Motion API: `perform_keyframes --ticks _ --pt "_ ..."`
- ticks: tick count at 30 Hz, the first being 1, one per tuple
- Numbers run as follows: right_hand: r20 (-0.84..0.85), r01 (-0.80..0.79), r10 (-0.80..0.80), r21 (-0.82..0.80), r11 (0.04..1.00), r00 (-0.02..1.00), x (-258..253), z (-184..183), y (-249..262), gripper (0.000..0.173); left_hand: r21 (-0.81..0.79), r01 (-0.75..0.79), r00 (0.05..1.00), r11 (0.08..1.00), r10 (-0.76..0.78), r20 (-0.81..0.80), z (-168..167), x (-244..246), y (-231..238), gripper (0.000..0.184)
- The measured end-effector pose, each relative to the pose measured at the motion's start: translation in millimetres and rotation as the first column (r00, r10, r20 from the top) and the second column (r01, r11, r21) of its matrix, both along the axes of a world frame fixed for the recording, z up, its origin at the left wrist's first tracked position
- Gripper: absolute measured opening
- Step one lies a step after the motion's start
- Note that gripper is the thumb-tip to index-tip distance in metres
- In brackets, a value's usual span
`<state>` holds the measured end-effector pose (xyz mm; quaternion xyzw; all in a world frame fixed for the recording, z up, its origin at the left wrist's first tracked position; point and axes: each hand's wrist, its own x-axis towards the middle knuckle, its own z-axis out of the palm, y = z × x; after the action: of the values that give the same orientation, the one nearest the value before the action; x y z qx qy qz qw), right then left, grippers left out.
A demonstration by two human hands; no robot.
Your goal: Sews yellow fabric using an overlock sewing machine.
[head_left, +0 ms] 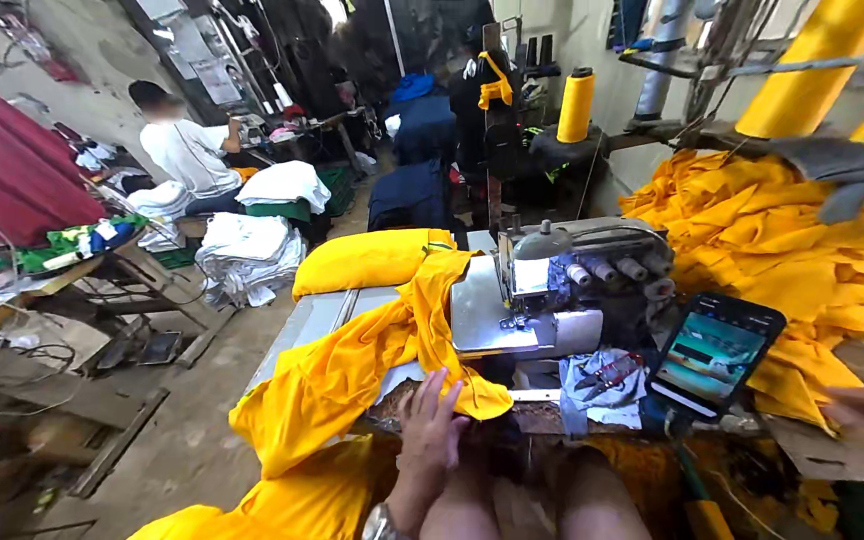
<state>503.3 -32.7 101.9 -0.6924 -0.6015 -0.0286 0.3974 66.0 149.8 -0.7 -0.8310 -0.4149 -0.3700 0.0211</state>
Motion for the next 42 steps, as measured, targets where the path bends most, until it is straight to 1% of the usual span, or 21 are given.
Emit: perform_keyframes --ticks 3,6,9,11,13,14,15,16,18,19,22,25,28,31,32,34,35,37,39,41,42 --pt "-0.015 -0.367 0.368 0.055 0.929 0.93 -91.1 -28.5 35.1 0.021 -0.04 -0.029 1.0 0.999 0.029 0.005 0.3 -13.5 10.7 0.029" --pt "-0.052 -0.579 0.579 0.013 0.815 0.814 -165.8 -75.2 98.4 0.023 -0.129 0.049 0.998 0.99 -0.044 0.042 1.1 -12.6 22.7 0.019" --pt "-0.02 -0.594 0.599 -0.157 0.789 0.8 -199.7 -93.8 143.7 0.024 -0.269 0.242 0.957 0.932 -0.184 0.224 5.9 -14.5 31.5 0.015" --pt "-0.038 -0.587 0.592 -0.192 0.786 0.805 -204.2 -96.0 155.9 0.021 -0.352 0.426 0.859 0.834 -0.25 0.446 13.2 -18.3 32.2 0.011" --pt "-0.222 -0.649 0.613 -0.169 0.742 0.759 -198.7 -86.5 160.4 0.026 -0.398 0.541 0.758 0.741 -0.224 0.613 24.4 -21.3 32.1 0.01" --pt "-0.334 -0.672 0.606 -0.134 0.728 0.722 -195.1 -80.8 162.9 0.026 -0.421 0.563 0.739 0.711 -0.204 0.642 30.1 -22.2 34.3 0.01" --pt "-0.398 -0.656 0.564 -0.143 0.741 0.724 -191.4 -75.6 166.3 0.026 -0.464 0.541 0.766 0.702 -0.183 0.616 33.4 -22.4 40.0 0.011" --pt "-0.389 -0.606 0.497 -0.241 0.758 0.776 -186.8 -71.4 169.7 0.028 -0.534 0.458 0.843 0.711 -0.156 0.515 32.2 -21.8 48.5 0.015" --pt "-0.298 -0.493 0.397 -0.425 0.759 0.868 -185.5 -72.2 170.6 0.034 -0.645 0.279 0.953 0.712 -0.12 0.279 17.0 -19.1 59.6 0.026" --pt "-0.262 -0.482 0.406 -0.412 0.773 0.875 -185.0 -73.1 173.5 0.033 -0.647 0.242 0.966 0.723 -0.119 0.228 11.2 -16.0 65.5 0.029" --pt "-0.093 -0.564 0.559 -0.218 0.796 0.824 -181.0 -90.2 171.4 0.019 -0.61 0.224 0.969 0.76 -0.105 0.226 -2.9 -12.7 68.8 0.033" --pt "0.116 -0.57 0.599 -0.208 0.795 0.793 -183.5 -95.2 171.0 0.035 -0.601 0.242 0.961 0.762 -0.102 0.258 -5.5 -12.5 69.5 0.032" --pt "0.135 -0.504 0.555 -0.287 0.815 0.82 -190.1 -83.9 170.7 0.041 -0.599 0.263 0.951 0.757 -0.099 0.293 -6.8 -13.8 68.3 0.031" --pt "0.118 -0.555 0.579 -0.187 0.811 0.807 -187.3 -92.3 171.7 0.04 -0.58 0.276 0.942 0.766 -0.098 0.32 -8.1 -14.4 66.8 0.03" --pt "0.142 -0.555 0.582 -0.192 0.81 0.8 -188.1 -93.6 171.6 0.039 -0.574 0.274 0.943 0.771 -0.097 0.319 -8.7 -14.1 66.7 0.031" --pt "0.15 -0.482 0.541 -0.305 0.821 0.827 -194.0 -83.7 168.3 0.044 -0.572 0.277 0.942 0.772 -0.1 0.321 -8.7 -13.1 66.0 0.031" --pt "0.112 -0.432 0.514 -0.41 0.803 0.85 -198.0 -74.0 166.6 0.044 -0.575 0.28 0.94 0.769 -0.099 0.326 -8.2 -12.6 65.5 0.03" --pt "0.048 -0.39 0.469 -0.485 0.783 0.882 -200.3 -67.7 165.5 0.047 -0.563 0.276 0.936 0.779 -0.085 0.341 -5.3 -12.2 62.8 0.028" --pt "-0.006 -0.415 0.45 -0.401 0.817 0.893 -195.7 -73.3 160.7 0.046 -0.431 0.194 0.951 0.881 -0.062 0.301 2.2 -11.0 50.6 0.027" --pt "-0.051 -0.418 0.426 -0.322 0.849 0.903 -188.1 -75.8 153.9 0.048 -0.116 0.058 0.983 0.992 -0.036 0.178 15.0 -3.4 31.2 0.026" --pt "-0.074 -0.415 0.413 -0.309 0.856 0.908 -184.9 -75.3 149.2 0.049 0.027 0.047 0.99 0.999 -0.05 0.13 17.8 2.8 20.2 0.026"
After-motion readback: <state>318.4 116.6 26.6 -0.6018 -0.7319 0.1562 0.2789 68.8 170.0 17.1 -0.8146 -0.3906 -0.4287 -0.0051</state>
